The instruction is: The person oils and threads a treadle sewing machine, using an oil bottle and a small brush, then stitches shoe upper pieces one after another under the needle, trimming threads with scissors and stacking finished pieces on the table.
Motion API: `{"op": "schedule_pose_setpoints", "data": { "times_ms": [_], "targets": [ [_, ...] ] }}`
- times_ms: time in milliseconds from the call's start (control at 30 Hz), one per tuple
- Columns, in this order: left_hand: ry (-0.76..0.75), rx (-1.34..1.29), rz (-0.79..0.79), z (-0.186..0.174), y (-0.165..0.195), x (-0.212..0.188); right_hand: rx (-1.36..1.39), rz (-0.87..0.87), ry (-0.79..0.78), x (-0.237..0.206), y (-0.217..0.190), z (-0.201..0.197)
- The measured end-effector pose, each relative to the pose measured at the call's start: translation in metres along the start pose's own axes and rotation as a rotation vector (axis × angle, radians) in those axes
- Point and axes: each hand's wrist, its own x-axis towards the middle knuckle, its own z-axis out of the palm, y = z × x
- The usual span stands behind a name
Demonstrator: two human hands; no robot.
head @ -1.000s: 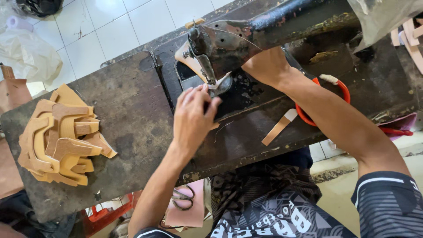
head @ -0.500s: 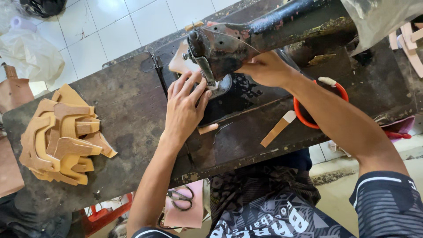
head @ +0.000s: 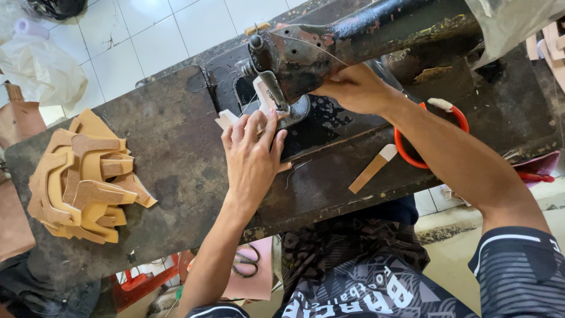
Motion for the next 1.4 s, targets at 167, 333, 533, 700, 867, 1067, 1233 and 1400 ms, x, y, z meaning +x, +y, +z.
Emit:
{"op": "schedule_pose_setpoints", "data": {
  "times_ms": [167,333,533,700,867,1067,1233,1400],
  "targets": [
    [-0.022,-0.077,-0.02,-0.008,0.013,0.0,0.013,0.149,0.014,0.002,0.001,0.001],
    [-0.147,-0.268,-0.075,-0.011,0.026,0.002,-0.014,0.248,0.006,0.005,-0.001,0.002],
    [-0.06,-0.39,-0.027,-0.006,0.04,0.001,0.273,-0.043,-0.067,0.008,-0.002,0.005],
    [-0.032,-0.535,-0.122,-0.005,0.0,0.016,0.262,-0.008,-0.072,0.01,-0.003,0.007],
    [-0.017,-0.446,-0.13,0.006,-0.008,0.021,0.167,0.087,-0.043,0.012,-0.01,0.007],
    [0.065,-0.416,-0.106,0.007,0.001,0.014,0.359,-0.045,-0.083,0.012,-0.014,0.01],
    [0.058,-0.414,-0.146,0.007,0.003,0.016,0.213,-0.024,-0.067,0.011,-0.012,0.009],
    [0.094,-0.382,-0.146,0.008,0.004,0.016,0.139,0.087,-0.047,0.009,-0.014,0.008]
  ]
}}
